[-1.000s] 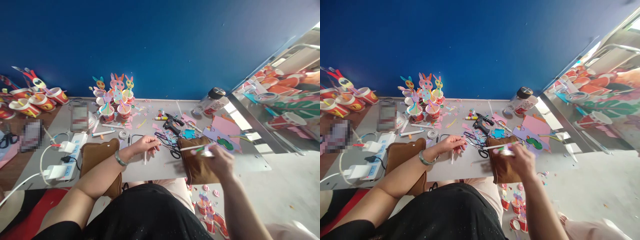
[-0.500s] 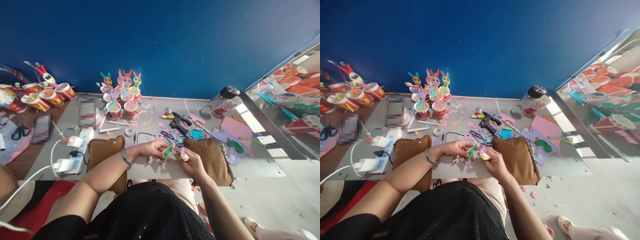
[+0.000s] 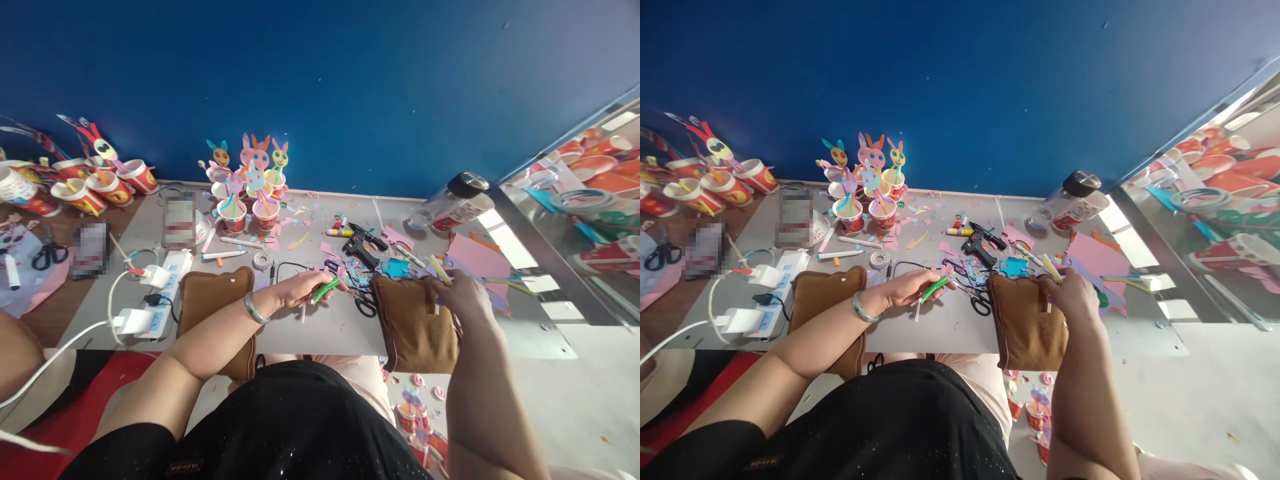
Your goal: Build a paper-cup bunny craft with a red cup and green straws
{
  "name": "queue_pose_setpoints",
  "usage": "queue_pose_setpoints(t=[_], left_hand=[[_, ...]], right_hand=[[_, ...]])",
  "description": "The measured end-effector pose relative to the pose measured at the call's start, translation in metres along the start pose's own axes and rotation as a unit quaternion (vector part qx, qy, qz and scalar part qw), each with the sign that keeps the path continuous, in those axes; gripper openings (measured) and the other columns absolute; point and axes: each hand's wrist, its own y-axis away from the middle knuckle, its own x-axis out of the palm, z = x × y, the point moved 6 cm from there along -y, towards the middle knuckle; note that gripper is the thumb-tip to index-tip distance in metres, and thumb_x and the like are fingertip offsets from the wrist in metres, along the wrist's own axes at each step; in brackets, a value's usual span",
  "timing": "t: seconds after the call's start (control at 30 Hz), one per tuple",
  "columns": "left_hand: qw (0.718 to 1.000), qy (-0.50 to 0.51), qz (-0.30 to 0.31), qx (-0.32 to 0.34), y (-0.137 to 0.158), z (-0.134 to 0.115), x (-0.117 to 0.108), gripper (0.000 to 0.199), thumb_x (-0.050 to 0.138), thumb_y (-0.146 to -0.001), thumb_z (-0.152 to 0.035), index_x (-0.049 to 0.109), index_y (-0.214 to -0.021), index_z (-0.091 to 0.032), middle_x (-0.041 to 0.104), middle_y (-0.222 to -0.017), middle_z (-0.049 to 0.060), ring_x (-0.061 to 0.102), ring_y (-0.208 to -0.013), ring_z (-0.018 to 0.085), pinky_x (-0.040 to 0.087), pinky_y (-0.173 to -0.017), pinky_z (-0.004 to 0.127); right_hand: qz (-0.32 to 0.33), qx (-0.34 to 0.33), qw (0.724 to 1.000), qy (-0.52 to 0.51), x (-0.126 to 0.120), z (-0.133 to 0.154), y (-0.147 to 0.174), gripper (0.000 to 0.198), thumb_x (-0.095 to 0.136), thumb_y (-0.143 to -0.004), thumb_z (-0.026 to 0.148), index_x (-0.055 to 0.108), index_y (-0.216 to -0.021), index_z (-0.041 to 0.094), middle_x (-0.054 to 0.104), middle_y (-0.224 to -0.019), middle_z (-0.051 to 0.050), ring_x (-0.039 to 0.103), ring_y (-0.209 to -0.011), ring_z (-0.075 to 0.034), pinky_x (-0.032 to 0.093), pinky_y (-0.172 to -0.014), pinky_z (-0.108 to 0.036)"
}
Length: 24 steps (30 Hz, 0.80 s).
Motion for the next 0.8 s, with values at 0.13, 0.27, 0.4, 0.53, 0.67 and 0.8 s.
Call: queue_pose_setpoints(t=[0.13,0.27,0.4,0.53,0.67,0.8], left_hand=[[0.999,-0.042,0.010,0.020,-0.003,0.004,-0.002,0.029,0.060,-0.089,-0.036,0.071,-0.103,-0.013,0.049,-0.070,-0.003,0.040,-0.060,0.007,0.030,-0.055,0.022],[0.997,-0.072,0.038,0.005,-0.007,0.014,0.001,0.032,0.064,-0.089,-0.041,0.070,-0.100,-0.011,0.049,-0.068,-0.004,0.040,-0.059,0.006,0.030,-0.054,0.021],[0.992,-0.100,0.071,-0.040,-0.006,0.022,0.005,0.041,0.070,-0.084,-0.050,0.068,-0.100,-0.013,0.058,-0.070,-0.002,0.043,-0.056,0.006,0.031,-0.050,0.020],[0.989,-0.102,0.082,-0.073,-0.003,0.024,0.006,0.039,0.071,-0.083,-0.049,0.068,-0.099,-0.014,0.060,-0.068,-0.002,0.042,-0.052,0.005,0.030,-0.048,0.018],[0.981,-0.125,0.115,-0.089,-0.002,0.027,0.009,0.033,0.069,-0.085,-0.047,0.068,-0.094,-0.016,0.059,-0.066,-0.003,0.042,-0.049,0.005,0.029,-0.045,0.019],[0.957,-0.211,0.162,-0.116,-0.001,0.036,0.017,0.034,0.070,-0.084,-0.050,0.066,-0.088,-0.017,0.061,-0.063,-0.003,0.044,-0.048,0.007,0.034,-0.047,0.020]], right_hand=[[-0.023,0.068,0.994,0.083,-0.006,0.021,0.015,0.049,0.073,-0.073,0.050,0.066,-0.107,0.015,0.065,-0.093,-0.022,0.060,-0.096,-0.044,0.043,-0.080,-0.058],[-0.042,-0.143,0.986,-0.069,-0.002,0.107,0.061,0.041,0.059,-0.089,0.052,0.070,-0.110,0.018,0.068,-0.112,-0.019,0.061,-0.110,-0.037,0.046,-0.093,-0.057],[0.066,-0.248,0.922,-0.290,0.021,0.173,0.103,0.026,0.063,-0.092,0.044,0.073,-0.103,0.022,0.071,-0.087,-0.006,0.066,-0.078,-0.020,0.055,-0.072,-0.035],[0.000,-0.279,0.904,-0.323,0.027,0.186,0.120,0.012,0.065,-0.092,0.031,0.075,-0.091,0.024,0.068,-0.083,-0.005,0.065,-0.077,-0.019,0.053,-0.066,-0.034],[-0.076,-0.357,0.899,-0.243,0.023,0.180,0.137,0.014,0.063,-0.093,0.021,0.075,-0.099,0.026,0.068,-0.083,-0.004,0.063,-0.076,-0.020,0.050,-0.069,-0.037],[-0.081,-0.447,0.882,-0.128,0.023,0.179,0.166,0.019,0.060,-0.093,0.013,0.070,-0.104,0.024,0.069,-0.082,-0.004,0.060,-0.071,-0.017,0.046,-0.070,-0.036]])
